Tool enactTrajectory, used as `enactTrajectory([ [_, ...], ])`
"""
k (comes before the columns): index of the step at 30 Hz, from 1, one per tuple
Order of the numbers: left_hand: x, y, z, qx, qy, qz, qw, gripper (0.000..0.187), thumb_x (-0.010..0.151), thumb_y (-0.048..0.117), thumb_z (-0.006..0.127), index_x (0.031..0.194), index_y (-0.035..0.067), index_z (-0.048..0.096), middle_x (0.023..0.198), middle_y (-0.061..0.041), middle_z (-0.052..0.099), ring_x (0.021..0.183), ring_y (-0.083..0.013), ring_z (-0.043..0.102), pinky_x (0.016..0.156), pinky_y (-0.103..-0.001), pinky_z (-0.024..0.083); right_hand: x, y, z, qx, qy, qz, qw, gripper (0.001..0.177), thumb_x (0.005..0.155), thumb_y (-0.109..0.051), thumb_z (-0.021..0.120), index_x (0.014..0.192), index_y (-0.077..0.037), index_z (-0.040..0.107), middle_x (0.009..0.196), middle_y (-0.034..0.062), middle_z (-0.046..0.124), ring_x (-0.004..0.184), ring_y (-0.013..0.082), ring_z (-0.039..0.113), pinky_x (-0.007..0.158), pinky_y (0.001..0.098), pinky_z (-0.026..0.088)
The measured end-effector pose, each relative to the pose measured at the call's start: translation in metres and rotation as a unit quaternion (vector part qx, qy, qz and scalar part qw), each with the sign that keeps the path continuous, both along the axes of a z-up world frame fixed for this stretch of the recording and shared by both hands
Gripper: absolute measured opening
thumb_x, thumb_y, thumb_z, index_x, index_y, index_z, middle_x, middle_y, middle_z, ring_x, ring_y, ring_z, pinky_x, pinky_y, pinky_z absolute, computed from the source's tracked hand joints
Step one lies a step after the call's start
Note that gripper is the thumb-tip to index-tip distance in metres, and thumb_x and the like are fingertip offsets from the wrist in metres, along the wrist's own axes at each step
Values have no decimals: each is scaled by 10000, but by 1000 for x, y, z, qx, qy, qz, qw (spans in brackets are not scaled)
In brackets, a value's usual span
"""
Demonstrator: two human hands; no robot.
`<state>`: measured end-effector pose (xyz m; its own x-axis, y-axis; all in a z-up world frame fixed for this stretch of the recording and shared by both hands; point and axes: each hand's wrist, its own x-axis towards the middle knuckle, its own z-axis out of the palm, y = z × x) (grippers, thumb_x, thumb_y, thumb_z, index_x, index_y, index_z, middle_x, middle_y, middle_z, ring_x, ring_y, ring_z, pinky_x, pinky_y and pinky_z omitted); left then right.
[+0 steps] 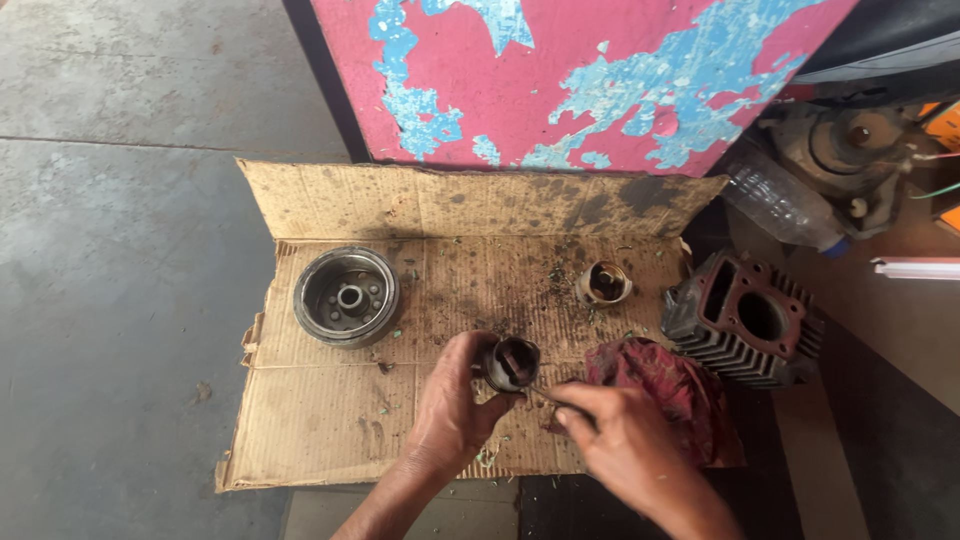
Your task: The person cleans a piston by hand using a metal tool and a cloth.
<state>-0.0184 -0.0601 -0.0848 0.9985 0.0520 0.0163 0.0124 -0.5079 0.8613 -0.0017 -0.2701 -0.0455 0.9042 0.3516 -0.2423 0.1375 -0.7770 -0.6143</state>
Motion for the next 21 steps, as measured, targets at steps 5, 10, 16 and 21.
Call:
enactTrajectory([
  [5,-1,5,2,-60,31,-19,998,655,781,169,868,1280,50,460,1229,-134,645,1213,-283,650,1025,-412,561,1,-9,-37,1,-110,81,991,290,909,-98,675,1185,-81,760,959,141,807,688,190,762,616,326,621],
  [10,10,25,-20,-139,95,25,985,629,838,186,794,1301,58,389,1259,-147,624,1202,-280,697,1007,-431,618,3,-7,-33,-125,-25,53,990,390,971,13,512,1300,-106,684,861,113,783,574,148,709,474,256,584],
  [16,0,18,-16,50,12,-12,999,781,721,45,853,1374,94,426,1275,-203,542,1173,-358,622,1001,-465,588,12,6,5,167,236,-186,939,511,954,-73,589,1457,-160,588,879,211,772,546,229,702,455,364,590],
  [21,2,16,-9,34,88,-53,994,675,790,159,842,1374,145,502,1306,-127,578,1249,-305,600,1041,-434,556,14,-6,5,521,318,-178,771,381,901,-71,542,1214,98,678,952,261,783,773,271,779,680,382,648],
])
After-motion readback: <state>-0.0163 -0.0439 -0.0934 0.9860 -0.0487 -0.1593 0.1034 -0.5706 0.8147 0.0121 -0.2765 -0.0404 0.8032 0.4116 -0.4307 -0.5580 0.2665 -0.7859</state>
